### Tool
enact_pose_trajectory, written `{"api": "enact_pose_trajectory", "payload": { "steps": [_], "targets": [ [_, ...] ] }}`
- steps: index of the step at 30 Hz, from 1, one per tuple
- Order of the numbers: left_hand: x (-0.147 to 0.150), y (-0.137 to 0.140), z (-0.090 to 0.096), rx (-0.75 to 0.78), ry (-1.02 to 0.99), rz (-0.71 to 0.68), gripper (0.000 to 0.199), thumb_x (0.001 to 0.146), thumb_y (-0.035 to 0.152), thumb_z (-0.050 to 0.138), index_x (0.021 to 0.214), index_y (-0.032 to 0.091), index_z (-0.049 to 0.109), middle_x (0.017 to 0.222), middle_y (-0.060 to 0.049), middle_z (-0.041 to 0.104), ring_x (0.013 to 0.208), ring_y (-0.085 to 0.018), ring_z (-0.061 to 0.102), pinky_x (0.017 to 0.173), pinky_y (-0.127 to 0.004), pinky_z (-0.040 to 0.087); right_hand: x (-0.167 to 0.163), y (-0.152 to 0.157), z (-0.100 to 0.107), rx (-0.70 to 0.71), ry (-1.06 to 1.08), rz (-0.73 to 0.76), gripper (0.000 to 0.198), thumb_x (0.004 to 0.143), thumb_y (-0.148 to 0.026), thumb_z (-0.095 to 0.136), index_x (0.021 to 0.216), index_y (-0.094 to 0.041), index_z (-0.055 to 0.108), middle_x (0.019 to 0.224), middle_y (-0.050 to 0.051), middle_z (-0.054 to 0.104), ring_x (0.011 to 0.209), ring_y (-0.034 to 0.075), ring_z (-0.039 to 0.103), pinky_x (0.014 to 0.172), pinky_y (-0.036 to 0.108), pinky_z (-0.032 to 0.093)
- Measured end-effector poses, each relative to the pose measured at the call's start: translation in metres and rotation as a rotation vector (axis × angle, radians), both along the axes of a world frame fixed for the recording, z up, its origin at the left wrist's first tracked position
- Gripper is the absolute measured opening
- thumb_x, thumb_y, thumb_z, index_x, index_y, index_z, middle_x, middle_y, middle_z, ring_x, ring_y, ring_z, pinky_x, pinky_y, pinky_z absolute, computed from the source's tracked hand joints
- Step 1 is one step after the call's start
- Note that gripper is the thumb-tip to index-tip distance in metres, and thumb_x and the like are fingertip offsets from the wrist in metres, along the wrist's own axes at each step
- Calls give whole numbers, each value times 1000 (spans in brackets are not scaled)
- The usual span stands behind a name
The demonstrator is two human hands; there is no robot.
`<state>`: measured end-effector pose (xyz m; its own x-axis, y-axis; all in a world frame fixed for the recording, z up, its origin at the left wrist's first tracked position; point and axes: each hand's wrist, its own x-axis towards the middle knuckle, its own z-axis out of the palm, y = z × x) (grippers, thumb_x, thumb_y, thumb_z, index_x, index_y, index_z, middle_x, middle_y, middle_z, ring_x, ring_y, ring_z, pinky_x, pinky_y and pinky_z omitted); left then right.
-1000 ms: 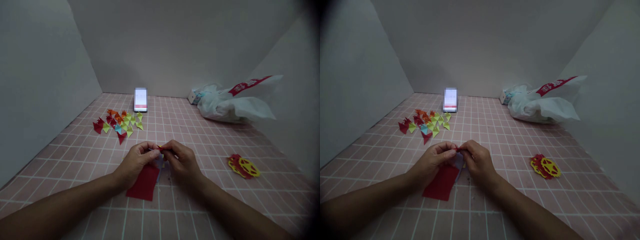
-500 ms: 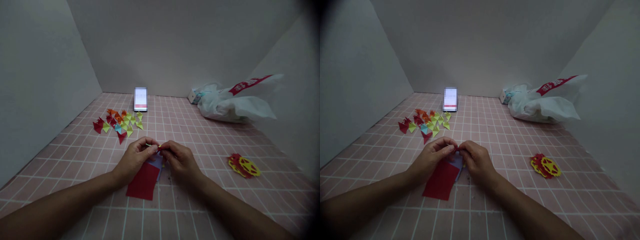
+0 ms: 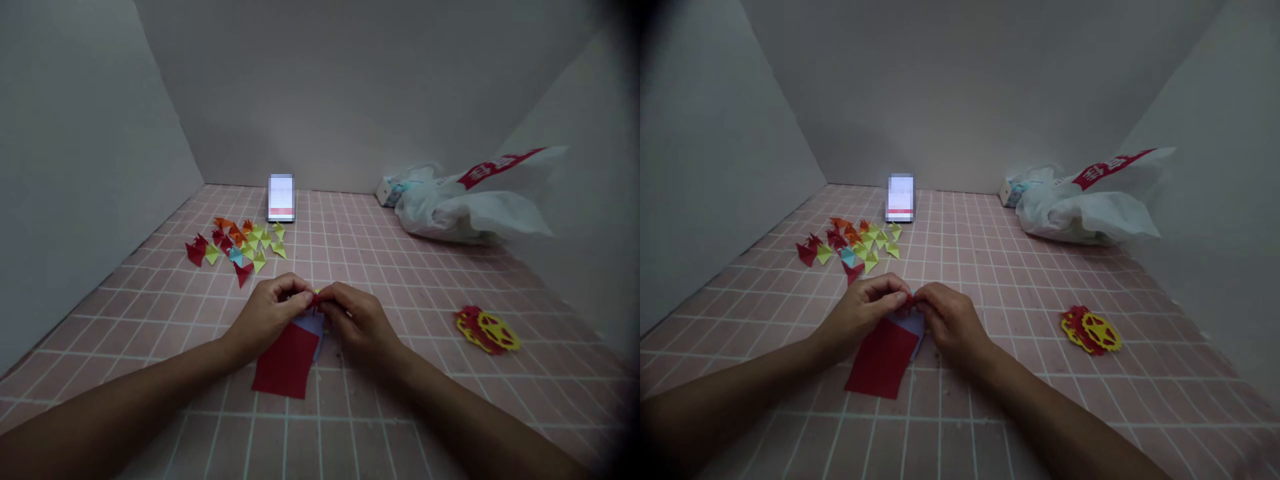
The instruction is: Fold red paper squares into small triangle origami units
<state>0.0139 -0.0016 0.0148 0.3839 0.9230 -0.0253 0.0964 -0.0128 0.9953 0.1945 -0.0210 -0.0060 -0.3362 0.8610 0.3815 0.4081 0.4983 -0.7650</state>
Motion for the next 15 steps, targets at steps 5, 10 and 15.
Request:
{"api": "enact_pose_trajectory", "payload": {
  "steps": [5, 10, 15],
  "targets": [
    [2, 0, -2, -77, -28, 8, 14, 81, 28, 62, 76, 15, 62, 70, 2, 57, 66, -11, 48, 62, -24, 37, 0, 1, -1, -4, -4, 1, 17, 88, -3, 54, 87, -17, 64, 77, 1, 63, 71, 13, 57, 66, 25, 42],
    [3, -1, -3, -92, -54, 22, 15, 80, 29, 62, 76, 15, 61, 70, 2, 56, 64, -10, 47, 59, -22, 36, 0, 0, -2, -14, 77, 10, 21, 90, -5, 51, 102, -20, 59, 89, 2, 63, 78, 14, 59, 70, 27, 46],
    [3, 0, -3, -109, -26, 21, 18, 81, 32, 62, 80, 14, 61, 69, 3, 55, 60, -9, 48, 57, -22, 37, 0, 1, -1, 62, 102, 72, 26, 90, -4, 52, 106, -22, 61, 95, 4, 61, 88, 16, 59, 76, 30, 48]
  ]
}}
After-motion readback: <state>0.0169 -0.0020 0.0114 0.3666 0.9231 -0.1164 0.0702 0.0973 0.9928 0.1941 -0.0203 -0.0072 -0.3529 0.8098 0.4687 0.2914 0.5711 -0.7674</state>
